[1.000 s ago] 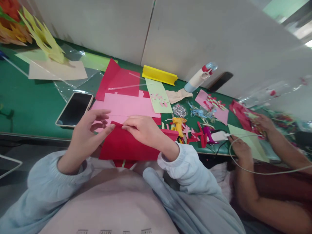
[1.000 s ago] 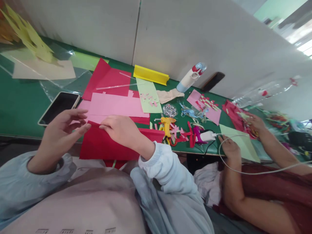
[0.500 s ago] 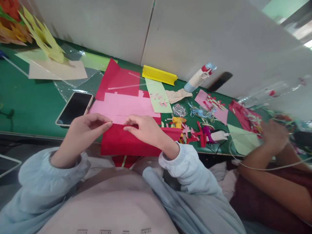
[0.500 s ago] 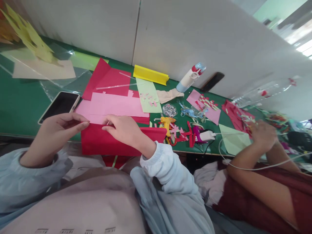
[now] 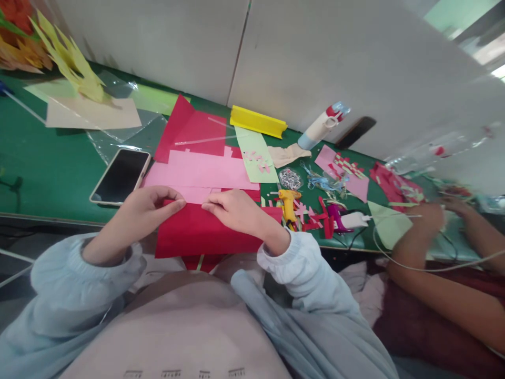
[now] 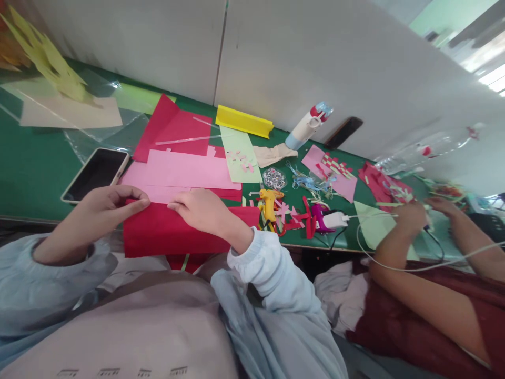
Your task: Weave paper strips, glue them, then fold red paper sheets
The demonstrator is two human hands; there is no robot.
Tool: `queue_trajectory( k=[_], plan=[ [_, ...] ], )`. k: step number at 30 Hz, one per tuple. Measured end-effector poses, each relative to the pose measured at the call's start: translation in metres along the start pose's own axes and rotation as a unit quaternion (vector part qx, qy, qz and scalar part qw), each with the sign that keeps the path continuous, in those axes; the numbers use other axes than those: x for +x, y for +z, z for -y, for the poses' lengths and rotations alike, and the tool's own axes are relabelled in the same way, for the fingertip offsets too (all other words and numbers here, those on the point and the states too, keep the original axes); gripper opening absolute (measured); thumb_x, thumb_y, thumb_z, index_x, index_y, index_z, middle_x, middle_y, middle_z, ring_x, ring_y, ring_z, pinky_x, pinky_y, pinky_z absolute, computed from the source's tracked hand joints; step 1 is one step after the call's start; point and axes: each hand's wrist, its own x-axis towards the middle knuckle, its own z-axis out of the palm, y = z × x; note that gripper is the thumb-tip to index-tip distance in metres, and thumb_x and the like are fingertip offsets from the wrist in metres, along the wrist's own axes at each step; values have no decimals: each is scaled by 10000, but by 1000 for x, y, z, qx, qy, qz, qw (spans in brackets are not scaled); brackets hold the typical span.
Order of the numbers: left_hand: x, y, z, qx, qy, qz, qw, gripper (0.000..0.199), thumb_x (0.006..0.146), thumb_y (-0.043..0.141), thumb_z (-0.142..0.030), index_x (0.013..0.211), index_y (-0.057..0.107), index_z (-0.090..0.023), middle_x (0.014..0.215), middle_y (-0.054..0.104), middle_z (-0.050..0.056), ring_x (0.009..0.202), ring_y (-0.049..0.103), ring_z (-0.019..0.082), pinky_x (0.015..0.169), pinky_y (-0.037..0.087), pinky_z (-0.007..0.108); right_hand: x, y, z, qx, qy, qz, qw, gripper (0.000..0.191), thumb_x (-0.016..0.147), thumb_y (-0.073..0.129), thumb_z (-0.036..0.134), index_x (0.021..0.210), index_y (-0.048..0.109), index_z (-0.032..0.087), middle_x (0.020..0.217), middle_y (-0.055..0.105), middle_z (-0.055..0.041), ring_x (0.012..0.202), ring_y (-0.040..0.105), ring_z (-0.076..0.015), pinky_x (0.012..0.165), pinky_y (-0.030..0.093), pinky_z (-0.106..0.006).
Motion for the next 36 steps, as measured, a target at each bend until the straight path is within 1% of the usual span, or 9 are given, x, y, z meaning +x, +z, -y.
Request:
queue_trajectory(
  k=[5,13,17,19,21,25,29,31,36],
  plan=[
    [2,-8,11,-101,-95,18,990,413,715,673,-595,828,673,-198,746,705,25,615,629,169,501,466,236,-8,-8,-13,-23,12,46,999,295,1026,439,262,937,692,141,912,730,-72,784,611,-155,692,342,-267],
    [-2,-18,16,-223,-166,7,961,399,696,756,-560,865,678,-207,820,713,28,656,654,157,491,494,205,-24,-16,-34,14,27,26,999,283,996,427,237,863,658,142,856,707,-71,762,605,-153,716,375,-261],
    [1,-25,22,-204,-132,18,970,412,693,747,-580,803,652,-195,750,679,18,594,600,132,437,460,183,-31,-18,-48,34,43,10,998,263,978,441,246,897,675,156,908,728,-74,821,636,-167,759,405,-270],
    [2,-26,25,-182,-98,2,978,408,700,739,-580,758,619,-194,676,626,-11,522,526,94,383,388,150,-34,-18,-56,50,43,-1,998,239,968,458,261,938,675,165,946,731,-68,858,644,-169,779,416,-270],
    [3,-26,27,-185,-91,-18,978,401,682,770,-551,791,602,-204,633,602,-28,503,527,99,370,379,149,-36,-16,-62,64,41,-4,997,226,962,467,279,988,665,174,973,726,-58,860,641,-165,779,424,-271],
    [4,-17,32,-242,-136,-83,957,546,592,871,-437,1021,606,-226,729,694,4,609,664,186,432,505,225,-37,-12,-67,88,52,-4,995,229,951,484,315,1023,651,176,967,716,-49,828,626,-159,761,436,-274],
    [2,-4,38,-297,-114,-156,935,566,610,889,-340,1087,607,-223,856,734,16,701,685,145,542,538,184,-34,-7,-73,139,75,-10,987,274,954,476,345,998,669,156,1037,726,-84,947,647,-175,851,454,-291],
    [1,3,39,-348,-104,-166,917,557,607,899,-303,1071,602,-221,937,751,29,768,700,144,616,562,190,-32,-5,-77,155,92,-9,984,262,933,494,338,963,674,150,1002,727,-85,929,648,-178,848,457,-299],
    [0,11,42,-415,-102,-153,891,569,605,910,-257,1087,610,-225,1034,760,52,872,718,161,700,584,206,-33,-3,-88,178,107,-15,978,218,863,566,369,865,625,158,784,636,-17,712,549,-139,684,422,-269]
  ],
)
